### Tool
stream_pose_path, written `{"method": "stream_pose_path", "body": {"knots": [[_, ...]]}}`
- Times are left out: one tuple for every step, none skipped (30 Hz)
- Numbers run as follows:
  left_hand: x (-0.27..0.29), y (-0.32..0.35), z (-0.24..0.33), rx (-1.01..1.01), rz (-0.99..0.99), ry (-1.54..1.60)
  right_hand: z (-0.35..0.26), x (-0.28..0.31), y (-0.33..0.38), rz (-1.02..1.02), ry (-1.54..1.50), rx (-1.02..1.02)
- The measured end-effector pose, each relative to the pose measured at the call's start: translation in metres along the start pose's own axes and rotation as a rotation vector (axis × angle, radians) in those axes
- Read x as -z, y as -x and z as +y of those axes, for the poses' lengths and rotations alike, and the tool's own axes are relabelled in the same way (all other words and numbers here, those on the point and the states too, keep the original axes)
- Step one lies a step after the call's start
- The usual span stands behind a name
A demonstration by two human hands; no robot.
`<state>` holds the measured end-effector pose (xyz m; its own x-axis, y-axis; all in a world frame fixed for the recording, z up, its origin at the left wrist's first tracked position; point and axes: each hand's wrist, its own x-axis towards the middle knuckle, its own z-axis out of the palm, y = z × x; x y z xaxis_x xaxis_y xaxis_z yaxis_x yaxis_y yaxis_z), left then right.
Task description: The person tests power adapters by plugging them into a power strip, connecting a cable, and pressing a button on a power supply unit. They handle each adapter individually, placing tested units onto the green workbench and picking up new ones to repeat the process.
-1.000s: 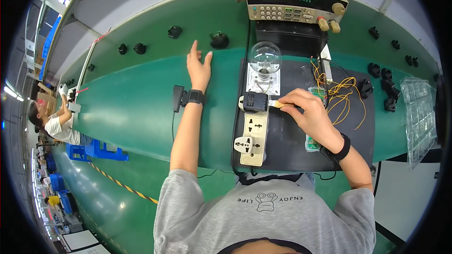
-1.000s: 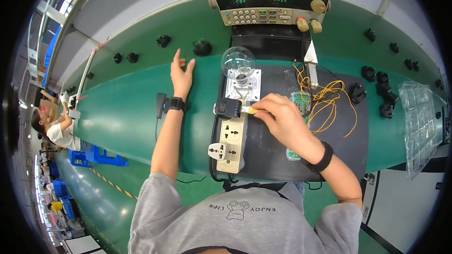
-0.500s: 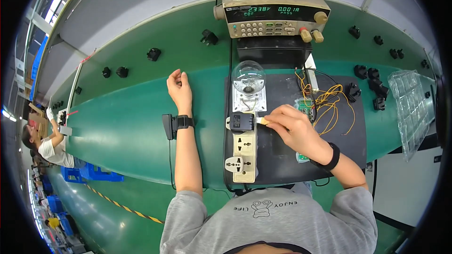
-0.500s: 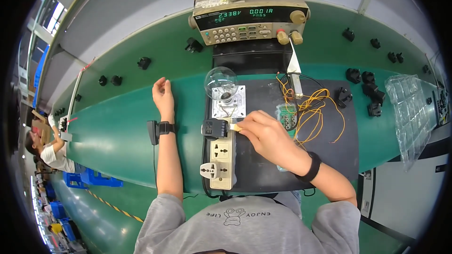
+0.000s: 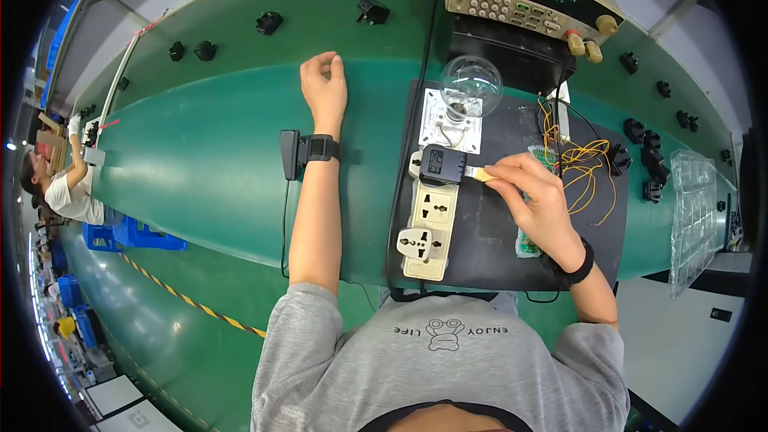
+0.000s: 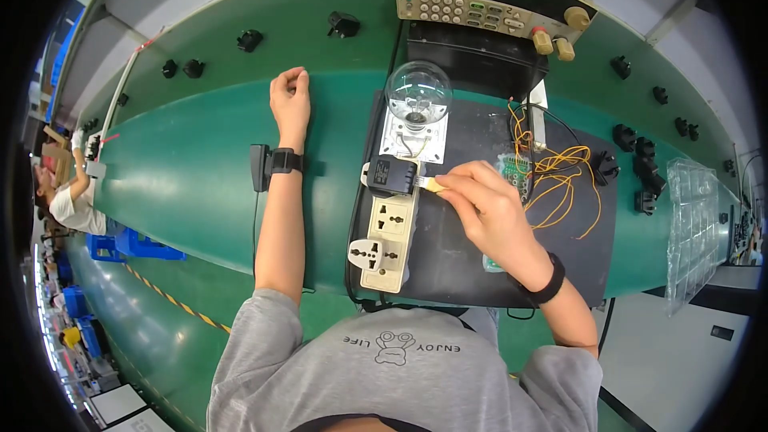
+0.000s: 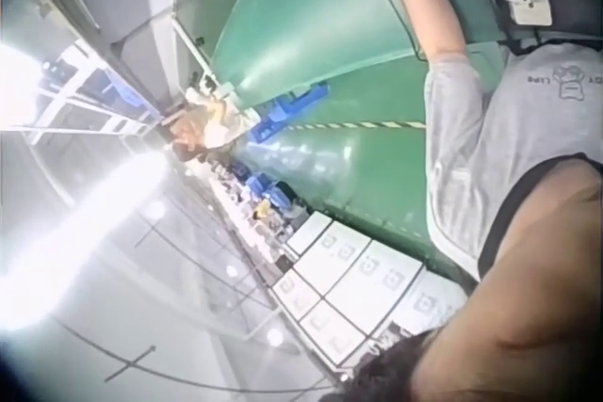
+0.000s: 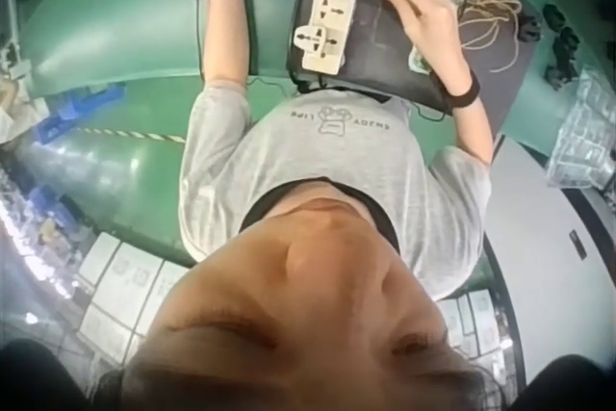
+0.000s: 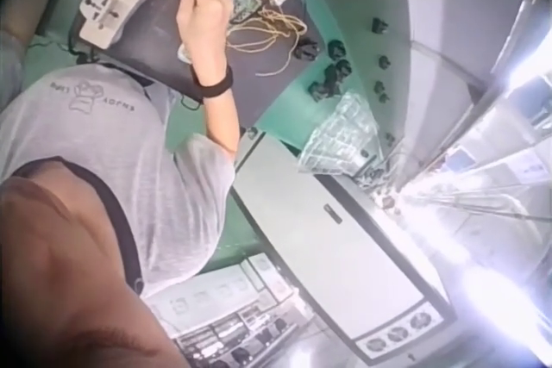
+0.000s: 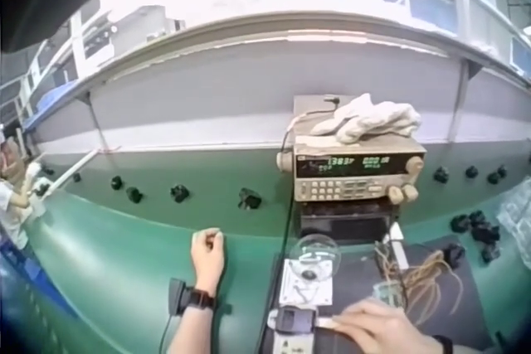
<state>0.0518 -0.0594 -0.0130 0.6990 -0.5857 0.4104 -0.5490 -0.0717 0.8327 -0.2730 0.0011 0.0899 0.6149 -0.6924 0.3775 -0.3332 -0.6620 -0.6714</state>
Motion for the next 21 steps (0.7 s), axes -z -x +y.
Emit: {"method": "stream_pose_path", "body": {"knots": [[0.000,0.001,-0.001,0.000,-0.002,0.007,0.000,-0.001,0.001,0.003,0.000,0.001],[0.000,0.002,-0.001,0.000,-0.004,0.015,-0.001,-0.001,0.002,0.002,-0.001,0.001],[0.000,0.001,-0.002,-0.001,-0.003,0.014,-0.001,-0.001,0.002,0.008,-0.012,-0.019],[0.000,0.003,-0.001,0.003,-0.006,0.007,-0.002,-0.001,0.003,0.013,-0.022,-0.042],[0.000,0.004,-0.001,0.007,-0.008,-0.001,-0.002,0.000,0.003,0.014,-0.023,-0.043],[0.001,0.004,-0.001,0.006,-0.009,-0.001,-0.003,0.000,0.002,0.013,-0.020,-0.025],[0.001,0.004,-0.001,0.013,-0.013,-0.008,-0.003,0.000,0.002,0.015,-0.015,-0.009],[0.002,0.003,0.000,0.020,-0.017,-0.014,-0.003,-0.001,0.002,0.019,-0.014,-0.012],[0.002,0.004,0.000,0.017,-0.022,-0.012,-0.001,-0.002,0.002,0.009,-0.018,-0.011],[0.000,0.004,0.001,0.008,-0.013,-0.011,0.000,-0.003,0.002,0.004,-0.018,-0.012],[-0.002,0.004,0.004,-0.003,-0.006,-0.008,0.001,-0.005,0.002,0.014,-0.010,-0.018],[-0.003,0.004,0.003,-0.011,-0.017,0.003,0.002,-0.008,0.003,0.040,-0.010,0.000],[-0.002,0.002,-0.004,-0.033,-0.033,0.020,0.002,-0.012,0.002,0.068,-0.011,0.017],[-0.006,-0.001,-0.007,-0.062,-0.060,0.050,0.001,-0.012,0.001,0.085,0.029,0.058],[-0.005,-0.004,-0.011,-0.048,-0.063,0.042,0.003,-0.015,0.001,0.078,0.003,0.046],[-0.005,-0.006,-0.014,-0.037,-0.075,0.038,0.005,-0.014,0.003,0.076,-0.019,0.028],[-0.003,-0.006,-0.022,-0.043,-0.054,0.096,0.002,-0.010,0.002,0.023,0.007,0.037],[-0.002,-0.006,-0.027,-0.045,-0.030,0.151,-0.001,-0.004,0.000,-0.033,0.029,0.047],[-0.003,-0.005,-0.024,-0.069,-0.040,0.108,-0.004,0.005,0.000,-0.009,0.099,0.082],[-0.002,-0.004,-0.021,-0.094,-0.038,0.058,-0.003,0.018,0.001,0.017,0.116,0.070],[-0.006,-0.002,-0.017,-0.113,-0.056,0.075,0.002,0.034,0.001,0.096,0.288,0.048]]}}
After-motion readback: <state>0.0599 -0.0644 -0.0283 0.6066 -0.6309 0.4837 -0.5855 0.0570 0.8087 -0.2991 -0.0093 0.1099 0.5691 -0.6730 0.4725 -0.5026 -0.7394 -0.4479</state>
